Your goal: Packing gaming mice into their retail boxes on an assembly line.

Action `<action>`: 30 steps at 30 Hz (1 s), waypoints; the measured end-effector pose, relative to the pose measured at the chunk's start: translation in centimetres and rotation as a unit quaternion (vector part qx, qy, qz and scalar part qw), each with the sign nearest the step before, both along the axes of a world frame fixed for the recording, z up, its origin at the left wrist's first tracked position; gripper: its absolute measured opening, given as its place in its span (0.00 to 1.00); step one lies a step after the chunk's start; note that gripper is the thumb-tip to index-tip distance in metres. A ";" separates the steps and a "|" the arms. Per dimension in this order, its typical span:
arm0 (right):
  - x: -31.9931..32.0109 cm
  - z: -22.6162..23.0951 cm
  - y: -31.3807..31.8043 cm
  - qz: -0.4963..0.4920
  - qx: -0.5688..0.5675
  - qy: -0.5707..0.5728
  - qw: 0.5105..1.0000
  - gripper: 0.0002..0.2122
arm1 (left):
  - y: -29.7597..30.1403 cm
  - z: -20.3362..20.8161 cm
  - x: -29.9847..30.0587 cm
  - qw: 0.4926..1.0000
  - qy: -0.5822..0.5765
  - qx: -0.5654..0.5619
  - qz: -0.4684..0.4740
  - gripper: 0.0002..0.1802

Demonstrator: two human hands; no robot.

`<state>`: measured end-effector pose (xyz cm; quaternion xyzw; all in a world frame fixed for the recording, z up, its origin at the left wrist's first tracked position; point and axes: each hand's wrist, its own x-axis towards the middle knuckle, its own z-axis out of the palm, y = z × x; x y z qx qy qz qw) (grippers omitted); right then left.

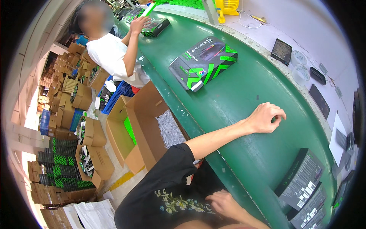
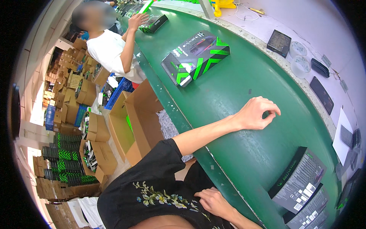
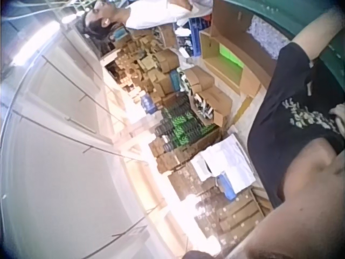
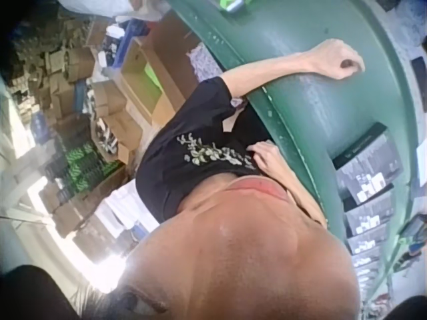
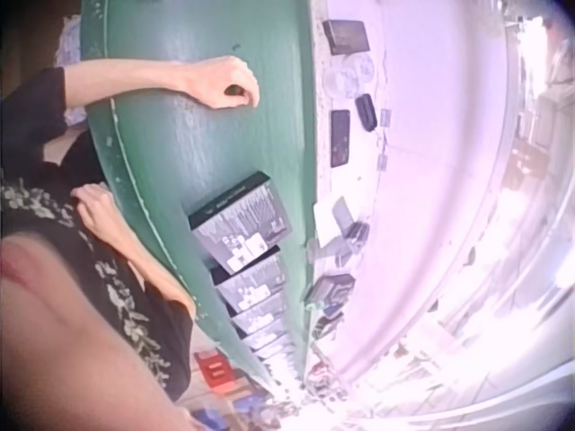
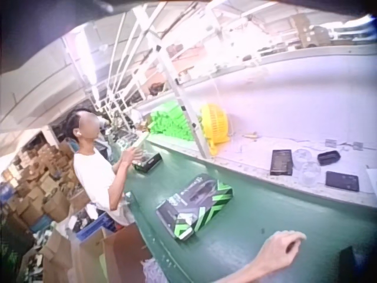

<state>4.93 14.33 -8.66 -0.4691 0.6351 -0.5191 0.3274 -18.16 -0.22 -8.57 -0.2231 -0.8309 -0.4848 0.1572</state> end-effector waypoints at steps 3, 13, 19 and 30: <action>0.0 0.1 -0.1 -0.037 -0.006 0.012 0.999 0.13 | 0.0 0.2 -0.1 1.000 0.024 0.003 0.004 0.06; -0.4 1.7 0.2 0.003 0.161 -0.127 0.979 0.11 | -0.2 0.0 -0.1 1.000 -0.017 -0.007 -0.001 0.06; 0.5 0.4 0.2 -0.037 0.042 -0.041 0.998 0.14 | -0.1 0.2 -0.1 1.000 0.001 -0.014 0.007 0.06; 0.5 0.2 0.4 -0.018 0.083 -0.061 0.994 0.09 | 0.3 -0.3 0.0 0.999 0.038 -0.006 -0.013 0.06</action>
